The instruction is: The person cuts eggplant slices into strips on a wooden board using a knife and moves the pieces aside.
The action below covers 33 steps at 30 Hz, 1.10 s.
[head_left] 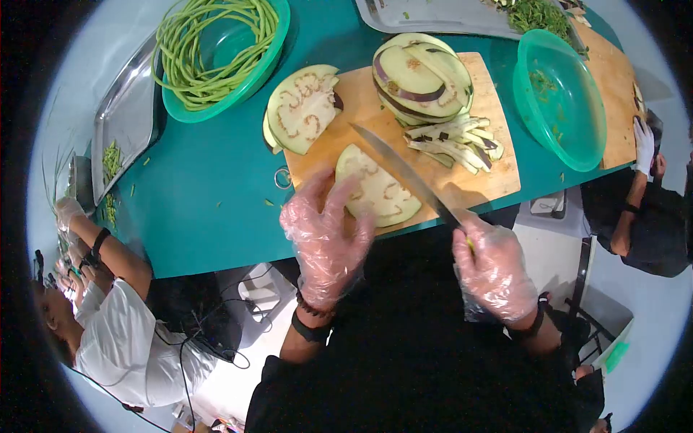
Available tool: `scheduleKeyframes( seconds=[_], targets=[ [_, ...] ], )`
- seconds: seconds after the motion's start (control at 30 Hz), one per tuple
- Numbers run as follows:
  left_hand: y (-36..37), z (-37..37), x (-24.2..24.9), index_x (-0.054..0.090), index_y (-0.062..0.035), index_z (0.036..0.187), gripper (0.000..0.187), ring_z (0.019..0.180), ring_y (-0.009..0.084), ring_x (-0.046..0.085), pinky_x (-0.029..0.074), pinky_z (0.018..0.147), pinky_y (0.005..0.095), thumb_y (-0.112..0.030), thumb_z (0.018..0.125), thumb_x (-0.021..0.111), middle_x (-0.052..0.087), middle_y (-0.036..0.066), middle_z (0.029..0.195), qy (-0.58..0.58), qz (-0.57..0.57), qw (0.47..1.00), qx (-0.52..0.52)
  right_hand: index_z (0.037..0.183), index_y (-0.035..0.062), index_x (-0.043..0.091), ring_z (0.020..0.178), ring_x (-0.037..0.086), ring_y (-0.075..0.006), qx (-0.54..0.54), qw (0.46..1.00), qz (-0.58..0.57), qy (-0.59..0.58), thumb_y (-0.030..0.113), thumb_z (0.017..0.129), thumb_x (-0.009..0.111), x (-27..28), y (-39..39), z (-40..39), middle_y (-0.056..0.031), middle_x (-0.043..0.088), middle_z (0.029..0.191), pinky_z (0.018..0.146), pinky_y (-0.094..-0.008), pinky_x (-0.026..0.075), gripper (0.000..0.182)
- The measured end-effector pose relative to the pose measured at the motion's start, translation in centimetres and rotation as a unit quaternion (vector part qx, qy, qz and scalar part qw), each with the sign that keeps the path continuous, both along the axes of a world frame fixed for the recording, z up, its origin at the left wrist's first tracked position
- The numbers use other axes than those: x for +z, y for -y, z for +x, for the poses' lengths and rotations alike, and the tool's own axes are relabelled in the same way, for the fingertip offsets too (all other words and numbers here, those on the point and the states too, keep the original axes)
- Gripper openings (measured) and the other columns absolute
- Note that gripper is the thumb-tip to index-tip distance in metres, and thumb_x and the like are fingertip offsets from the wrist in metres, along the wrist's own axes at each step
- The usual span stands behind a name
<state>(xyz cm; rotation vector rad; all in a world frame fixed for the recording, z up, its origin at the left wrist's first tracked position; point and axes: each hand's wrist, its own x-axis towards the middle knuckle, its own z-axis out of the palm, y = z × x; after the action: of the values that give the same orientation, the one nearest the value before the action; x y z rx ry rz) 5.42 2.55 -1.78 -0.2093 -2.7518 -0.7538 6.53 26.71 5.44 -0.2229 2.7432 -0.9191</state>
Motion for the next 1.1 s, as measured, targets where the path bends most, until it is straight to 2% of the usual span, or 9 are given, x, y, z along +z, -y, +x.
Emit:
scheduleKeyframes(
  seconds=[0.1,0.4,0.5,0.6,0.7,0.8,0.9,1.0,1.1],
  targets=[
    [0.4,0.0,-0.6,0.068,-0.0149,0.128,0.055,0.123,0.0364,0.057,0.040,0.103,0.0506,-0.021,0.074,0.082,0.059,0.016,0.141,-0.004,-0.004,1.000,-0.009,0.116,0.0013,0.064,0.075,0.067,-0.0451,0.018,0.999,0.049,0.001,0.006,0.096,0.063,-0.2,1.8,-0.6,-0.0242,0.068,0.084,0.068,-0.0530,0.052,0.020],
    [0.5,0.1,-1.1,0.069,-0.0193,0.125,0.050,0.124,0.0326,0.054,0.036,0.105,0.0498,-0.024,0.077,0.080,0.058,0.014,0.143,0.007,-0.014,1.000,-0.003,0.117,0.0019,0.065,0.069,0.068,-0.0417,0.050,0.991,0.125,-0.007,0.005,0.095,0.065,-0.1,2.7,-0.8,-0.0215,0.069,0.080,0.062,-0.0506,0.053,0.023],
    [0.5,0.0,-1.2,0.068,-0.0205,0.126,0.049,0.124,0.0324,0.054,0.036,0.105,0.0497,-0.024,0.078,0.080,0.057,0.013,0.143,0.008,-0.011,1.000,-0.004,0.106,0.0027,0.062,0.063,0.069,-0.0374,0.081,0.981,0.176,0.004,0.009,0.093,0.063,0.4,3.0,-0.7,-0.0166,0.066,0.076,0.060,-0.0463,0.056,0.014],
    [0.6,-0.1,-1.3,0.069,-0.0212,0.126,0.048,0.124,0.0323,0.053,0.035,0.105,0.0496,-0.023,0.079,0.079,0.057,0.013,0.143,0.010,-0.005,1.000,-0.011,0.106,0.0015,0.061,0.065,0.070,-0.0380,0.114,0.971,0.208,0.033,0.008,0.089,0.063,0.1,2.9,-0.5,-0.0172,0.067,0.077,0.061,-0.0472,0.057,0.018],
    [0.5,-0.1,-1.1,0.069,-0.0217,0.126,0.048,0.124,0.0320,0.053,0.035,0.105,0.0497,-0.023,0.079,0.079,0.057,0.012,0.144,0.017,-0.010,1.000,-0.008,0.109,-0.0007,0.059,0.066,0.071,-0.0384,0.125,0.964,0.218,0.086,0.007,0.088,0.063,0.3,2.8,-0.7,-0.0175,0.068,0.077,0.061,-0.0480,0.057,0.023],
    [0.5,-0.2,-1.0,0.069,-0.0223,0.124,0.047,0.123,0.0319,0.054,0.035,0.105,0.0500,-0.023,0.079,0.079,0.057,0.012,0.144,0.022,-0.014,1.000,-0.007,0.103,0.0000,0.056,0.061,0.068,-0.0366,0.131,0.967,0.207,0.071,0.005,0.092,0.063,0.3,2.6,-0.9,-0.0155,0.063,0.066,0.055,-0.0488,0.053,0.014],
    [0.5,-0.2,-0.7,0.070,-0.0231,0.123,0.046,0.123,0.0316,0.053,0.036,0.104,0.0500,-0.023,0.078,0.078,0.057,0.011,0.144,0.036,-0.017,0.999,-0.003,0.102,0.0003,0.055,0.060,0.067,-0.0365,0.144,0.962,0.209,0.098,0.006,0.092,0.062,0.5,2.6,-1.3,-0.0148,0.063,0.065,0.055,-0.0486,0.052,0.013],
    [0.5,-0.3,-1.5,0.070,-0.0239,0.122,0.046,0.124,0.0301,0.053,0.036,0.102,0.0494,-0.023,0.077,0.078,0.057,0.010,0.144,0.013,-0.016,1.000,-0.004,0.114,-0.0047,0.056,0.066,0.072,-0.0374,0.155,0.950,0.214,0.165,0.008,0.090,0.060,1.0,2.4,-1.7,-0.0176,0.068,0.071,0.059,-0.0495,0.057,0.028],
    [0.6,-0.3,-1.6,0.070,-0.0249,0.122,0.046,0.122,0.0286,0.053,0.037,0.100,0.0485,-0.025,0.076,0.077,0.057,0.009,0.144,0.017,-0.023,1.000,-0.003,0.117,-0.0063,0.055,0.063,0.071,-0.0359,0.175,0.955,0.202,0.128,0.008,0.091,0.058,0.5,2.0,-1.7,-0.0168,0.067,0.069,0.057,-0.0487,0.057,0.030]
  ],
)
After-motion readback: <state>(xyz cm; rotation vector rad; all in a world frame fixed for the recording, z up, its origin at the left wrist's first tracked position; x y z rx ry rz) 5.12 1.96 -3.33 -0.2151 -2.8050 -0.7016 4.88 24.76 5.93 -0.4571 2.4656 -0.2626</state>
